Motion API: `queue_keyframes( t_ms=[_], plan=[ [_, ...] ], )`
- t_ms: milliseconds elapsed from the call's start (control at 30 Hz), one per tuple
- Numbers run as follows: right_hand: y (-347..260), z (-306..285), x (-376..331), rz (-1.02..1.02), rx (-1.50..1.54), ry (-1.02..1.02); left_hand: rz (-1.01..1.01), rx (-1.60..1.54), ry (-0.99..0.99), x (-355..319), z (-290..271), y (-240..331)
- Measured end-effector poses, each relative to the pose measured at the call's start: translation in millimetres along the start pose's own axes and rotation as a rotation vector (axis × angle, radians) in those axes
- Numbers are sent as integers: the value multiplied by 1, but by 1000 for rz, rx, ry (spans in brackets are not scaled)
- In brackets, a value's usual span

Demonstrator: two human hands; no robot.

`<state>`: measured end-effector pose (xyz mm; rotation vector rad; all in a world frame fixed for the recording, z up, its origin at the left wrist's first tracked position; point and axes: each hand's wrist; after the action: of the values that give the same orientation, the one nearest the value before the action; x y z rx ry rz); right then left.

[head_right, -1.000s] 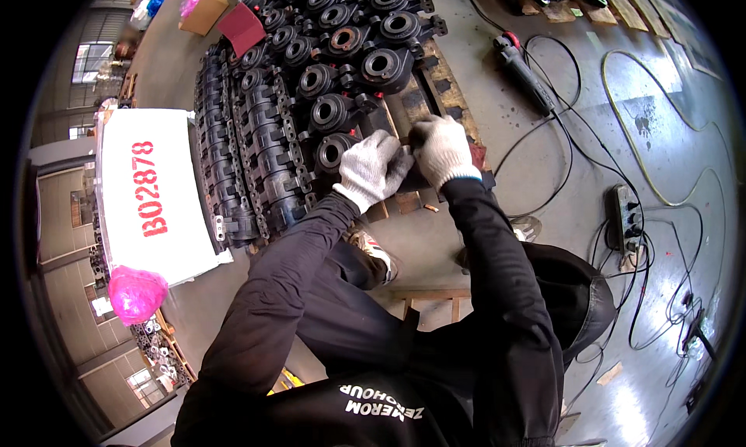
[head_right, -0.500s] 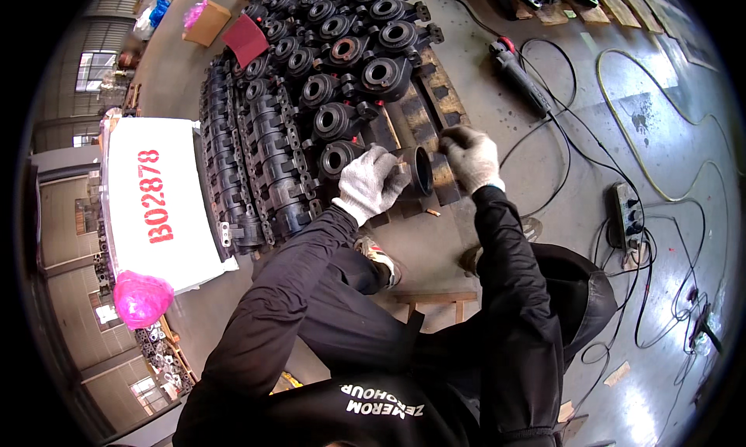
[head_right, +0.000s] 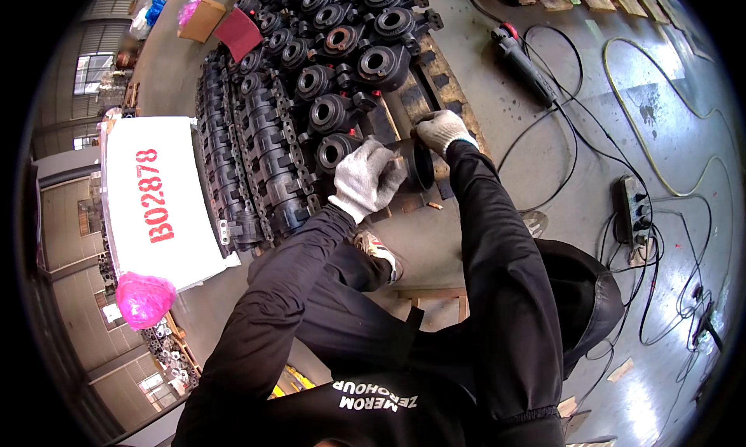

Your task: The person sits on the floor and scrubs the interior of cylindrical metal parts with a red abrasive pad. They repeatedly dip the pad into a small container of liquid and wipe the inside surfaces of the parts, which are arranged on a wooden pallet.

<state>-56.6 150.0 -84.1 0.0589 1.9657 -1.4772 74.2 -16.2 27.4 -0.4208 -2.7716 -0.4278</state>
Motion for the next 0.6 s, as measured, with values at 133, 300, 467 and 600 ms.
queue_keyframes(
  t_ms=[133, 300, 467, 600],
  plan=[
    [26, 0, 5, 70, 43, 31, -34, -45, -34, 5, -3, -5],
    [24, -1, -13, 78, 307, 23, -41, -26, 13, 0, -5, -20],
    [35, 3, -21, 86, 463, 24, -111, -22, -32, -4, -4, -31],
    [62, 13, -25, 247, 760, 32, -259, -51, -12, 1, -5, -23]
  ],
)
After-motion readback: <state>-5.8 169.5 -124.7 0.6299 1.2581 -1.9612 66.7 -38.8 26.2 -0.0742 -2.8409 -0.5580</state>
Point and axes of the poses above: each hand's wrist, its own x-axis towards the middle knuckle, its own z-axis out of the palm, y = z × x, and after that the axes turned 10 degrees about x, right-handed
